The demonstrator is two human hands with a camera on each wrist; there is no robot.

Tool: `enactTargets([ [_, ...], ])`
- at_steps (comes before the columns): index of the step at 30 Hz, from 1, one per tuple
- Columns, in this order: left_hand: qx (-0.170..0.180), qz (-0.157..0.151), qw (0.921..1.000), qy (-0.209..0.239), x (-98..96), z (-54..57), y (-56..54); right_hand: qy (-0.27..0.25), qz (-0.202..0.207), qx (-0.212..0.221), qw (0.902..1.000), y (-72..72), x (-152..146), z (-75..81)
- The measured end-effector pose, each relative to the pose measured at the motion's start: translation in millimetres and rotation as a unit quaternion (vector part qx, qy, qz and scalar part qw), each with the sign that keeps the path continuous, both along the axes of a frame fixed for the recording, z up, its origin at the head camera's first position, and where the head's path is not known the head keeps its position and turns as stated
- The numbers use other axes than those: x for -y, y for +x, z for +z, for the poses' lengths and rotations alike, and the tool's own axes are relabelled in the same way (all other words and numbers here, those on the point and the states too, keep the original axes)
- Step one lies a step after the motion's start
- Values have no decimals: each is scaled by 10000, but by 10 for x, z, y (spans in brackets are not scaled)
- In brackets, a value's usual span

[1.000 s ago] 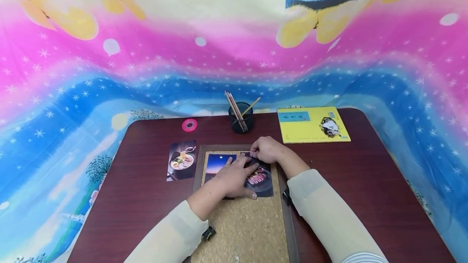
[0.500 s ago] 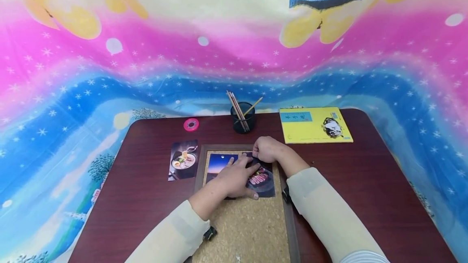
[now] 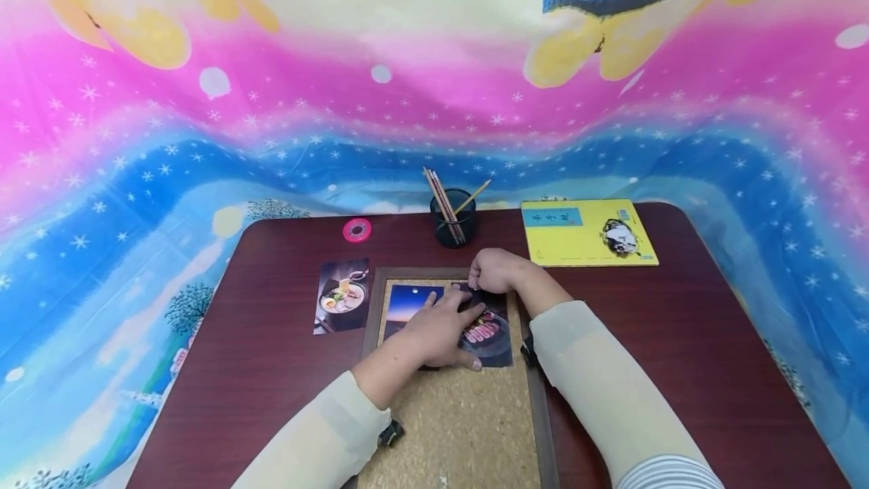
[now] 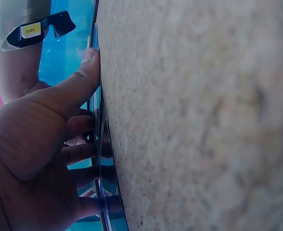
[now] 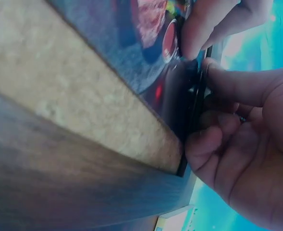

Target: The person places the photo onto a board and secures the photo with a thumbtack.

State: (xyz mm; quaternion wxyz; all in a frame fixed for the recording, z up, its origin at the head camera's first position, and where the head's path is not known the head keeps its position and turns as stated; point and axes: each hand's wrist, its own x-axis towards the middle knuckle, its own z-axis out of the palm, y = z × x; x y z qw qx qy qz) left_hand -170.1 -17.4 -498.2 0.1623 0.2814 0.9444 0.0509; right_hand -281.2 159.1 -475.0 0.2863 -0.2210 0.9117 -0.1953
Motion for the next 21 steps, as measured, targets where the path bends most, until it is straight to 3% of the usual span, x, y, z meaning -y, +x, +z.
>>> enactTargets([
  [8, -15, -15, 10000, -25, -5, -15, -6, -370, -41, -147, 9992, 3, -78, -75],
  [21, -66, -11, 10000, -24, -10, -14, -3, -480, -292, -328, 9979, 11, -103, -122],
])
